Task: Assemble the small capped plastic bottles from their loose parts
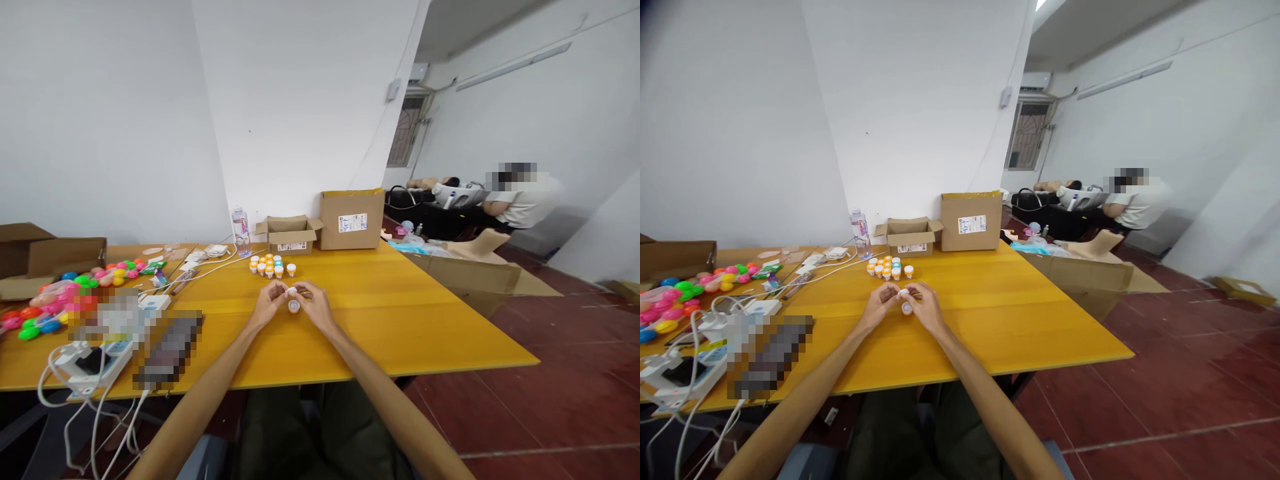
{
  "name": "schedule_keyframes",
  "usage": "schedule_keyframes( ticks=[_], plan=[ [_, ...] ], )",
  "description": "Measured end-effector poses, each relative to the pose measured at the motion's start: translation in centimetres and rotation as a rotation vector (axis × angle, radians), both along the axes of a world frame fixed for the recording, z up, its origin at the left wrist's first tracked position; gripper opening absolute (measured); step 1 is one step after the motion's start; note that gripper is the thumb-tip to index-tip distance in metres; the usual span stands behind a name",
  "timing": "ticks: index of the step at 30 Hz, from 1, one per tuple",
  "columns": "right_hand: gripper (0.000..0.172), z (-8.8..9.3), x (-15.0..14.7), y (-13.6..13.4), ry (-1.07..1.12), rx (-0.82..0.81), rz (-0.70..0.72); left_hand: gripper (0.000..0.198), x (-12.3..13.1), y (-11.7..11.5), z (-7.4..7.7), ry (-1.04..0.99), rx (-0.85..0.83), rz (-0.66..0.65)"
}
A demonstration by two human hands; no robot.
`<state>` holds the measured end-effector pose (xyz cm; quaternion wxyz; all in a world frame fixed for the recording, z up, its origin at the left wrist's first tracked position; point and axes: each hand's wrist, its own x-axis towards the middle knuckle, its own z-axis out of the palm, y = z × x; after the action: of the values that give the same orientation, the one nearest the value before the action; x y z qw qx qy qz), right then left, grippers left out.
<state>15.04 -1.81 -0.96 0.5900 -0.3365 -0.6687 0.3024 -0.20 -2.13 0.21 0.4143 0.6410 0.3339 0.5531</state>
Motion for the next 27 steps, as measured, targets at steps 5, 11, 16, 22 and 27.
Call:
schedule_keyframes(
  ticks=[5,11,16,22,27],
  plan=[
    [0.017,0.18,0.07,-0.39,-0.059,0.091,-0.013,0.034,-0.05,0.12,-0.11,0.031,0.022,-0.002],
    [0.018,0.37,0.43,-0.66,-0.137,0.189,-0.03,0.029,-0.17,0.29,-0.39,0.063,0.04,-0.001],
    [0.02,0.32,0.59,-0.59,-0.144,0.192,-0.03,0.029,-0.18,0.32,-0.45,0.109,0.031,0.01],
    [0.021,0.36,0.73,-0.59,-0.122,0.158,-0.009,0.027,-0.15,0.25,-0.32,0.141,0.048,0.012],
    [0.021,0.41,0.92,-0.45,-0.084,0.064,-0.001,0.024,-0.24,0.3,-0.6,0.211,0.059,0.037]
  ],
)
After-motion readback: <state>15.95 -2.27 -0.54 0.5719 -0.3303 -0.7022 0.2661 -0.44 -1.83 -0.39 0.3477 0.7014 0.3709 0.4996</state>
